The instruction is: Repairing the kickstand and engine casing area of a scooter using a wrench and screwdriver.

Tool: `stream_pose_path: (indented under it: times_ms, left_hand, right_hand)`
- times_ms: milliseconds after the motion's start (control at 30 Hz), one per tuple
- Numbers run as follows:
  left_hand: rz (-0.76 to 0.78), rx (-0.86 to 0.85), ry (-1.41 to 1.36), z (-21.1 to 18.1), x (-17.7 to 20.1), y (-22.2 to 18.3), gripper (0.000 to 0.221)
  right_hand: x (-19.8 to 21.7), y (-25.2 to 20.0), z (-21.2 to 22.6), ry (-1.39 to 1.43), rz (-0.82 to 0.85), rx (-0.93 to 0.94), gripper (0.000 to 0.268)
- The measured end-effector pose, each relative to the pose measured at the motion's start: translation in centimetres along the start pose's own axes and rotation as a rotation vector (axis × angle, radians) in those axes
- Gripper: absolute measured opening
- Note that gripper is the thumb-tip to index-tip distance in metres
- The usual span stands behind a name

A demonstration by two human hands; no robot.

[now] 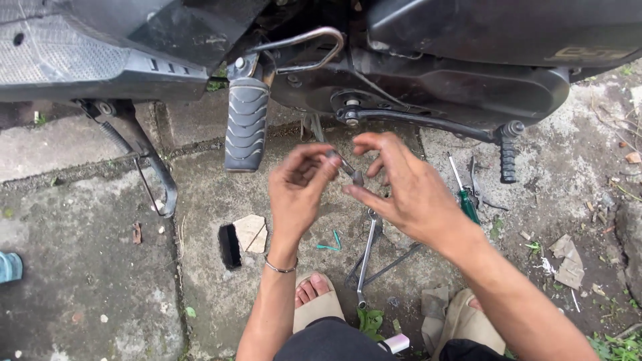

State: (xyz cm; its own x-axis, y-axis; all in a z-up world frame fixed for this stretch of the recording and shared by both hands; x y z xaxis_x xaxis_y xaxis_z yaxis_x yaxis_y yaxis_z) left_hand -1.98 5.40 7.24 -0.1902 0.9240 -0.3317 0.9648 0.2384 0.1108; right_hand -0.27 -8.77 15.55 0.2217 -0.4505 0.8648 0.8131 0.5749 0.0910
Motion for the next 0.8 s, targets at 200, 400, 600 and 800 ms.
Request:
stream_pose_path:
  times_ms: [200, 400, 600, 800]
  left_hand:
    - [-0.027, -0.013, -0.002, -1.3, 0.1, 3.6, 0.018]
    - [0.018, -0.062, 0.161, -2.1, -1.2, 5.1, 0.015]
    - [0.111, -0.028, 0.348, -2.6, -1.2, 6.3, 0.018]
    - [0.179, 0.040, 0.476, -2.3, -1.8, 7.4, 0.015]
  right_hand:
    - [3.9, -3.1, 0.1, -0.475, 0.455, 0.176, 0.065]
    - [3.8, -10.3, -9.4, -0.891, 0.932, 0.168, 0.069]
    - [6.0, -11.3, -12.2, -0.834, 0.856, 0.096, 0.063]
    - [7.7, -6.1, -10.6, -0.718, 0.829, -0.071, 0.059]
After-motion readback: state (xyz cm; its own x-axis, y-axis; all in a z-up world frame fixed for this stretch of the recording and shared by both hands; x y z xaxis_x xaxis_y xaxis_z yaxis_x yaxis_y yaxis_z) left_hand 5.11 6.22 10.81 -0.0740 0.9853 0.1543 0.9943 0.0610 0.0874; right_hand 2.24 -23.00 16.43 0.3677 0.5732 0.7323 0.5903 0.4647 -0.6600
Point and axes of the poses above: each hand's wrist, its own y-axis towards the middle knuckle, its own x-axis out of the back of the hand, z = x × y, the point moved 9 cm from there along y, towards the middle knuckle, and after that the axes turned 10 degrees about -y, right-handed, at the moved point
